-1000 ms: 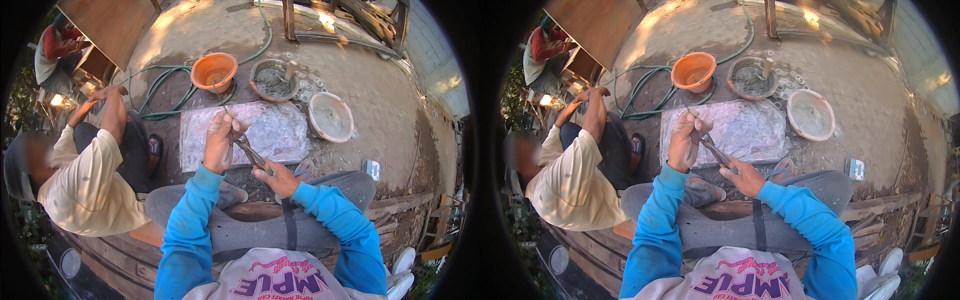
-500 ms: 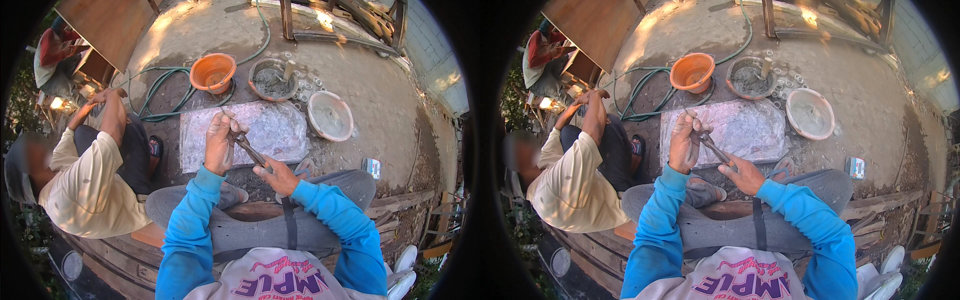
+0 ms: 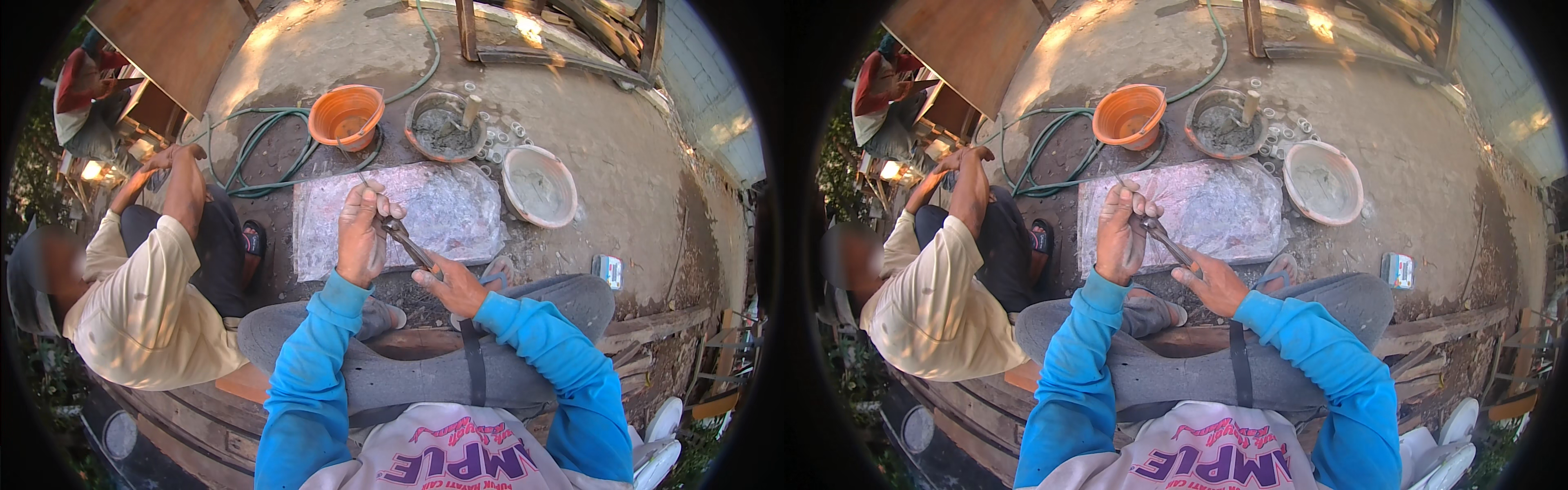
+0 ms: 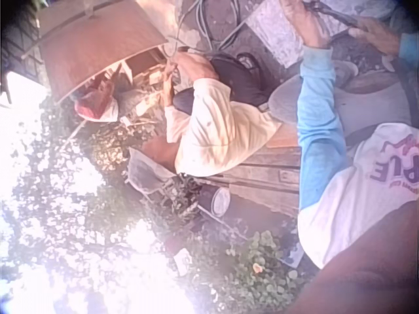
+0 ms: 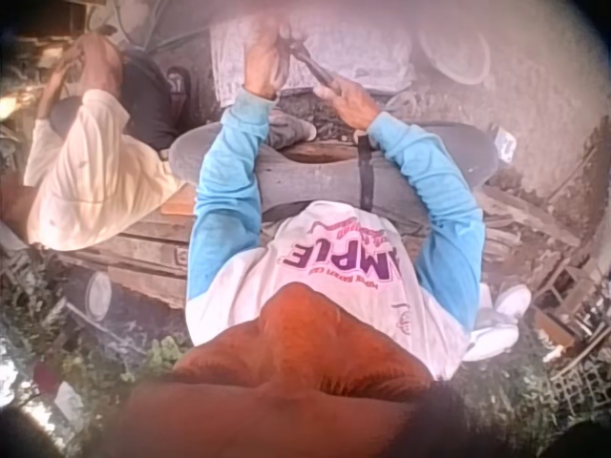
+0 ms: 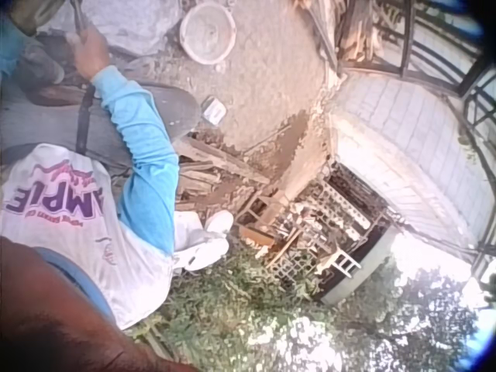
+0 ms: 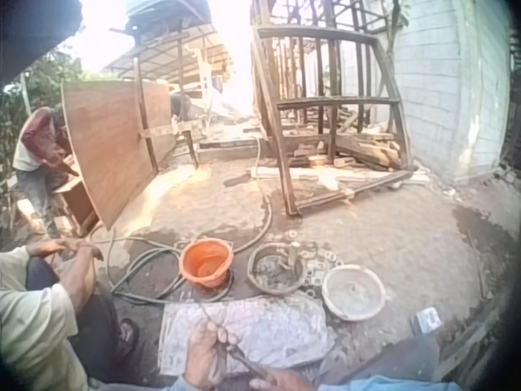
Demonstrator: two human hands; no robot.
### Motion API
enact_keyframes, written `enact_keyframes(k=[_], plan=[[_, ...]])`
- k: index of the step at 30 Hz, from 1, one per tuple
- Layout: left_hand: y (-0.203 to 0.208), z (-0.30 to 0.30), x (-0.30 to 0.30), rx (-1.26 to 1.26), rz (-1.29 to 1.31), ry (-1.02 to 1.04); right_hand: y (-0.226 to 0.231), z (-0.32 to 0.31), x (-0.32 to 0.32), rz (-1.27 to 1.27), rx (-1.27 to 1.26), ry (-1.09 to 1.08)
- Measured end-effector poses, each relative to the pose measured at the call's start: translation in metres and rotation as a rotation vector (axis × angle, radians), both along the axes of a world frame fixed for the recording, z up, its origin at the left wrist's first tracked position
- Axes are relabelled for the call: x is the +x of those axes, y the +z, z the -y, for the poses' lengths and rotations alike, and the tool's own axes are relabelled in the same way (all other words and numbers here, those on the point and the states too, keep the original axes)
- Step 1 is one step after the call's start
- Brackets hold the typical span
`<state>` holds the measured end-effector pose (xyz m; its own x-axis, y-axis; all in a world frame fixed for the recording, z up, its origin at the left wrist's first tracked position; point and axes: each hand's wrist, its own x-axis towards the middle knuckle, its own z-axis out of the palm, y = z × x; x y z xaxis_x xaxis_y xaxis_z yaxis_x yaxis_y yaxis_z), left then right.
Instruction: The person uses a pair of pliers to bend and twist lengths of thin wire. The person handles the wire and pliers by hand, working over a plastic-covered surface on the ground.
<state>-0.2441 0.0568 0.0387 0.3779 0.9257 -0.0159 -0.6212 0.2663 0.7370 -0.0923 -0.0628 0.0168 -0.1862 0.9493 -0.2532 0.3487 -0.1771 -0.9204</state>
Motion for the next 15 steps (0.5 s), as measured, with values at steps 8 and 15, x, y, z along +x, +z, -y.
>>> enact_keyframes(k=[8,15], plan=[[0.005,0.003,0.002,-0.010,-0.018,-0.023,-0.006,-0.002,-0.009,-0.048,-0.001,-0.114],[0.012,0.012,0.007,0.068,-0.019,-0.014,-0.013,-0.008,-0.004,0.070,0.019,-0.136]])
